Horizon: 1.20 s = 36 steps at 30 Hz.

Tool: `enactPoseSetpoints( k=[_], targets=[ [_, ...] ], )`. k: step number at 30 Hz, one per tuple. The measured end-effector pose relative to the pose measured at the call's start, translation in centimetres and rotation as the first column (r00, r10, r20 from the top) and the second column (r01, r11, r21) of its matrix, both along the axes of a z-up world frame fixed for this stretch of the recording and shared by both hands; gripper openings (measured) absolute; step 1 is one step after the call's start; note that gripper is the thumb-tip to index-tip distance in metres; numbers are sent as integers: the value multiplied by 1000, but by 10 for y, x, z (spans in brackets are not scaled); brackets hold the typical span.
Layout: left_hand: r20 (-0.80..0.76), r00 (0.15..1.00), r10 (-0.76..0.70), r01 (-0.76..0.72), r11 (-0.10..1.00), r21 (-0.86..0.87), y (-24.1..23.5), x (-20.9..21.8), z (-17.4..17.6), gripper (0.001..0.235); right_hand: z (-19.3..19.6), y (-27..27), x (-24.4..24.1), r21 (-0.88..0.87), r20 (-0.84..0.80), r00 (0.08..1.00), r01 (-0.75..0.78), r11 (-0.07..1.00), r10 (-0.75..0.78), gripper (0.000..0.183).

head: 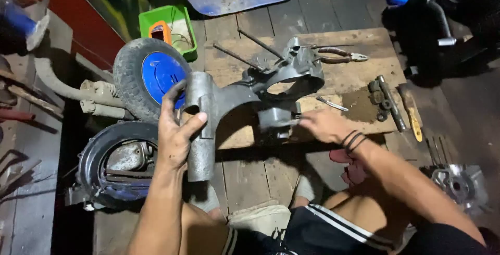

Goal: Cleaning a motorcycle engine casing using a wire brush and a scraper to remove accumulated dirt and grime.

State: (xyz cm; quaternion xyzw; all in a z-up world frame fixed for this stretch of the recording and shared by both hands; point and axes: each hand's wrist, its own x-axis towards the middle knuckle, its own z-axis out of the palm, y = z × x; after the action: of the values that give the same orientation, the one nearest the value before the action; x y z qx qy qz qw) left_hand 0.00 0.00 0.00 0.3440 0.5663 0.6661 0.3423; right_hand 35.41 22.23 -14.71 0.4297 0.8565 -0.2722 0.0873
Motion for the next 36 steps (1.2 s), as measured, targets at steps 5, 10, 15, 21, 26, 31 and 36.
enactPoseSetpoints(
  k=[5,10,15,21,26,31,36],
  targets=[
    [101,995,-19,16,1000,27,-6,2,-2,80,-2,12,23,39,44,999,2,999,-4,54],
    [113,994,-10,10,1000,7,-3,2,4,80,14,-11,-11,58,-52,996,-76,995,79,45],
    [132,991,-15,17,1000,-17,-5,2,9,81,-19,10,17,14,-158,984,-82,997,83,46],
    [39,999,17,-16,1000,-18,-5,5,5,81,-32,-18,-5,-87,-200,980,-36,996,18,45],
    [32,999,23,-23,1000,-6,-8,6,4,81,-52,4,41,43,-68,998,18,999,-15,50],
    [84,996,20,-18,1000,-21,-4,2,-1,82,-39,-27,4,-59,-148,989,9,998,-17,50],
    [115,993,12,-6,999,-51,-5,1,6,82,-22,-19,29,-55,-82,992,88,995,-92,58]
  ],
)
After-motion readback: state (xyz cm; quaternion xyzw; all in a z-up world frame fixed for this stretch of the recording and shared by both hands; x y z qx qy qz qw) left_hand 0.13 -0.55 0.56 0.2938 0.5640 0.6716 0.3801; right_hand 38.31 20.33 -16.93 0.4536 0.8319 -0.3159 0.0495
